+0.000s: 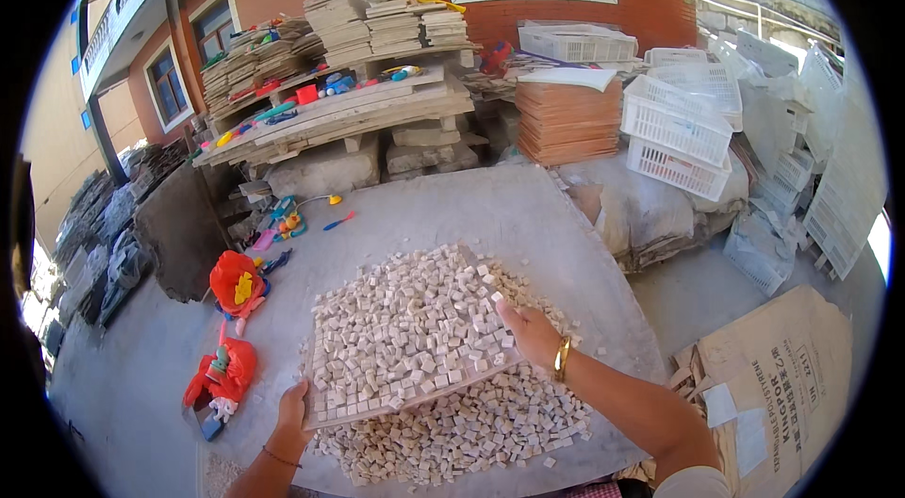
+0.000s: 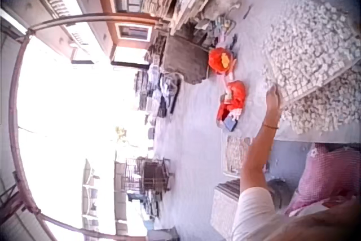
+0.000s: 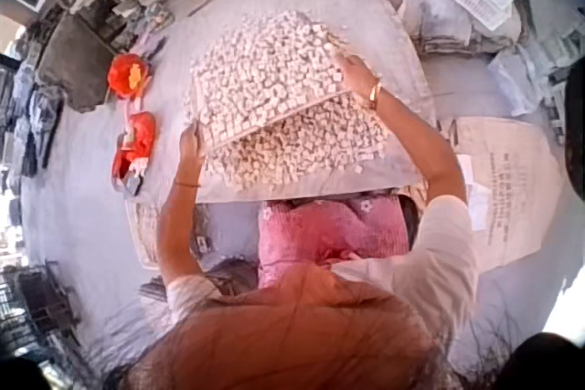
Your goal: The person fills a grid tray with small white cubes from a pile on a table, using both hands to scoop and place the cubes into the tray's compartments. They repeatedly lift and shake the tray to settle the cubes, then continue filling it until it is full.
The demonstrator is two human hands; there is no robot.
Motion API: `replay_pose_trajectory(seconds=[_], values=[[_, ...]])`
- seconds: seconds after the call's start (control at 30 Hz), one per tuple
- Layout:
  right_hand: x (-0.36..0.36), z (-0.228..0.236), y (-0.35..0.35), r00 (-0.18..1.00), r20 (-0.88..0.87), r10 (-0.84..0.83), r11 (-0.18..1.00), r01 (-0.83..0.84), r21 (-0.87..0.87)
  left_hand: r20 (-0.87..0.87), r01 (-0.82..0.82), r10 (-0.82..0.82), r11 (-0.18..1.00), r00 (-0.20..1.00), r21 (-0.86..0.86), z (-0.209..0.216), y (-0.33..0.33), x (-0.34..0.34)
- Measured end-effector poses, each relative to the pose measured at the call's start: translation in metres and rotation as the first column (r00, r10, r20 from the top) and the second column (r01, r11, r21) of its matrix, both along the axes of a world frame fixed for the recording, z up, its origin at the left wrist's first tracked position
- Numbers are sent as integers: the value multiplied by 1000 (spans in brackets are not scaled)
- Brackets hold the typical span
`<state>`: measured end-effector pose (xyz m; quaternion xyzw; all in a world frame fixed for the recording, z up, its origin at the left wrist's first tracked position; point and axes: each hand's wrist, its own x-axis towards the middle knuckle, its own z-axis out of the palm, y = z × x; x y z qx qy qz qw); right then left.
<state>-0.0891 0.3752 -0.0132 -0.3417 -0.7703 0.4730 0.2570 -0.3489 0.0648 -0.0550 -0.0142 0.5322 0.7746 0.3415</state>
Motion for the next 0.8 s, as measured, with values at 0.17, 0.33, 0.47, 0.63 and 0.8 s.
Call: replay_pose_trajectory(seconds=[0.17,0.33,0.47,0.63,0.8], values=[[-17,49,-9,988,156,-4,1000,2,13,51,115,-115,993,992,12,-22,1,-12],[6,33,-2,995,70,71,997,-73,33,36,99,-98,995,995,-27,-36,-3,4],[4,33,-5,995,33,93,995,-93,18,-26,-8,6,998,1000,-68,-18,-14,14],[46,-66,-26,987,-159,-18,994,35,105,-295,45,-103,980,950,-195,-52,-13,15],[52,-112,-35,974,-201,-100,994,105,10,-630,-135,-502,709,593,-692,-42,-23,21]])
